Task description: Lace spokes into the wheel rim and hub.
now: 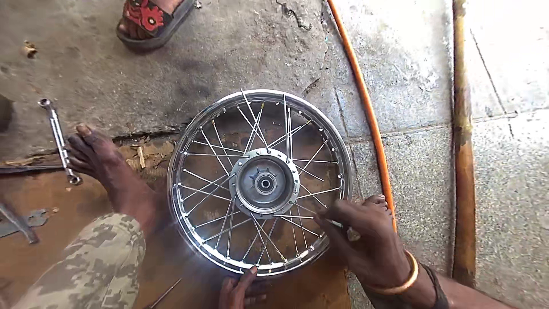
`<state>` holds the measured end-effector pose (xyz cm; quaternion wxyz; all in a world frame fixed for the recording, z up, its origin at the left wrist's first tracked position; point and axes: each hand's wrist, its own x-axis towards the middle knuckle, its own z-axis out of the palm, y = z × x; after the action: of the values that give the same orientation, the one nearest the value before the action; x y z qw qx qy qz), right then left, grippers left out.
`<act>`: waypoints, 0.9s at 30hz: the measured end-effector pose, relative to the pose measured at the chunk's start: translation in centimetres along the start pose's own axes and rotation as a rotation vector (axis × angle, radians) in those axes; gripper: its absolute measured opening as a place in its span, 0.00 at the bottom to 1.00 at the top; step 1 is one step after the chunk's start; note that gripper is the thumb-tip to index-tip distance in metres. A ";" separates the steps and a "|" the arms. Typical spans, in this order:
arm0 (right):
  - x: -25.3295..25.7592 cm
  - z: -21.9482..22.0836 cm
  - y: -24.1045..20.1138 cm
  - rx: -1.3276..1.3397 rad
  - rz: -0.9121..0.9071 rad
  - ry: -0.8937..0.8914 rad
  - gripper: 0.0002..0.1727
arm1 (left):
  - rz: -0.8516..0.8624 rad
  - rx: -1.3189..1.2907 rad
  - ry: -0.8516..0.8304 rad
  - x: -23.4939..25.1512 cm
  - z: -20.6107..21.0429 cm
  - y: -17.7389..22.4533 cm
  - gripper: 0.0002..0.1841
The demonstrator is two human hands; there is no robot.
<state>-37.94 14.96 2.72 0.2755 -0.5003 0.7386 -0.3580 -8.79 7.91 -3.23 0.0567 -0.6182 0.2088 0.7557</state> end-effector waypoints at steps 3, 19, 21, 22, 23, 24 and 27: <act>1.3 0.9 -1.5 -0.244 -0.269 -0.159 0.08 | 0.034 0.025 0.076 -0.1 0.2 0.4 0.11; 0.8 -1.2 -1.4 -0.311 -0.260 -0.073 0.09 | 0.287 0.343 0.108 0.4 -2.9 2.4 0.15; 2.2 -0.7 -1.9 -0.308 -0.208 -0.063 0.12 | 0.310 0.411 0.109 0.5 -3.5 2.6 0.16; 3.4 -0.5 -2.2 -0.324 -0.231 -0.102 0.12 | 0.309 0.453 0.100 0.5 -3.9 2.7 0.17; 4.8 -0.2 -2.5 -0.333 -0.271 -0.147 0.12 | 0.305 0.506 0.085 0.6 -4.2 3.0 0.18; 6.1 0.2 -2.8 -0.329 -0.319 -0.169 0.11 | 0.296 0.557 0.071 0.7 -4.5 3.5 0.19; 8.1 0.9 -3.3 -0.263 -0.300 -0.215 0.11 | 0.184 0.721 0.028 0.1 -5.1 5.0 0.23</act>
<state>-38.26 6.39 4.42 0.2288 -0.6715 0.6627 -0.2400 -5.92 1.43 -2.80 0.1997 -0.5474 0.5171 0.6270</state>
